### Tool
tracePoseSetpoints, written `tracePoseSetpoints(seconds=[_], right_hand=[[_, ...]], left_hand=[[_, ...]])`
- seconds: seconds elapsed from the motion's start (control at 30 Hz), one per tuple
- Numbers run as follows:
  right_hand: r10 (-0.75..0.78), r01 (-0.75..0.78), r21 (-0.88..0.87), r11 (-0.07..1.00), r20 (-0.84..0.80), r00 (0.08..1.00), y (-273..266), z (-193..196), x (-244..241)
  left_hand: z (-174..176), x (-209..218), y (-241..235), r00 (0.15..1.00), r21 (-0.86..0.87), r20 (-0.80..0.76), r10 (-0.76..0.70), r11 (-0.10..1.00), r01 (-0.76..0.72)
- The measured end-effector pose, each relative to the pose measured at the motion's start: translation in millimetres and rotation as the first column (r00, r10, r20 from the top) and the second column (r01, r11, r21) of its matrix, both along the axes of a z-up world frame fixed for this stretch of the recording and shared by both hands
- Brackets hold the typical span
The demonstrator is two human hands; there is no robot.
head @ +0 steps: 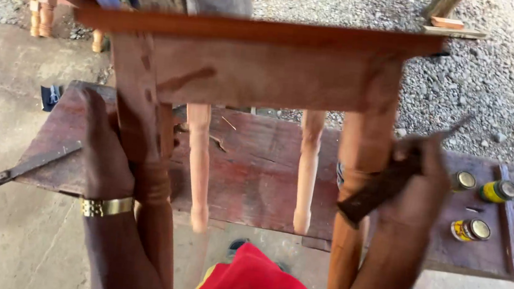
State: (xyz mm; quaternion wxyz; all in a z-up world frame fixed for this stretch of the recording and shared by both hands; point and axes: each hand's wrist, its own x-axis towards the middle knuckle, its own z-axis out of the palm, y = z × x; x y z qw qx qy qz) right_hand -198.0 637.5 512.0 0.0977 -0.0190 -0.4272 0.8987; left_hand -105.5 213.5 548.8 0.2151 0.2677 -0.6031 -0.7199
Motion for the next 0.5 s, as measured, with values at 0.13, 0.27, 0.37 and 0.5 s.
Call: tracePoseSetpoints(seconds=[0.13, 0.27, 0.37, 0.5], right_hand=[[-0.102, 0.085, -0.068, 0.994, -0.297, 0.950, 15, 27, 3], [-0.167, 0.134, -0.103, 0.986, -0.471, 0.866, 24, 8, -20], [-0.205, 0.143, -0.164, 0.976, -0.484, 0.851, 28, -26, -52], [-0.215, 0.125, -0.234, 0.964, -0.413, 0.885, 29, -96, -89]], left_hand=[[19, -8, 18, 0.925, -0.042, -0.367, -0.097, 0.995, 0.088], [23, -37, 55, 0.820, 0.337, -0.515, 0.248, 0.939, -0.073], [-66, -76, 40, 0.740, 0.024, -0.647, -0.181, 0.966, 0.257], [-202, -124, 24, 0.804, -0.297, -0.591, -0.069, 0.945, -0.138]])
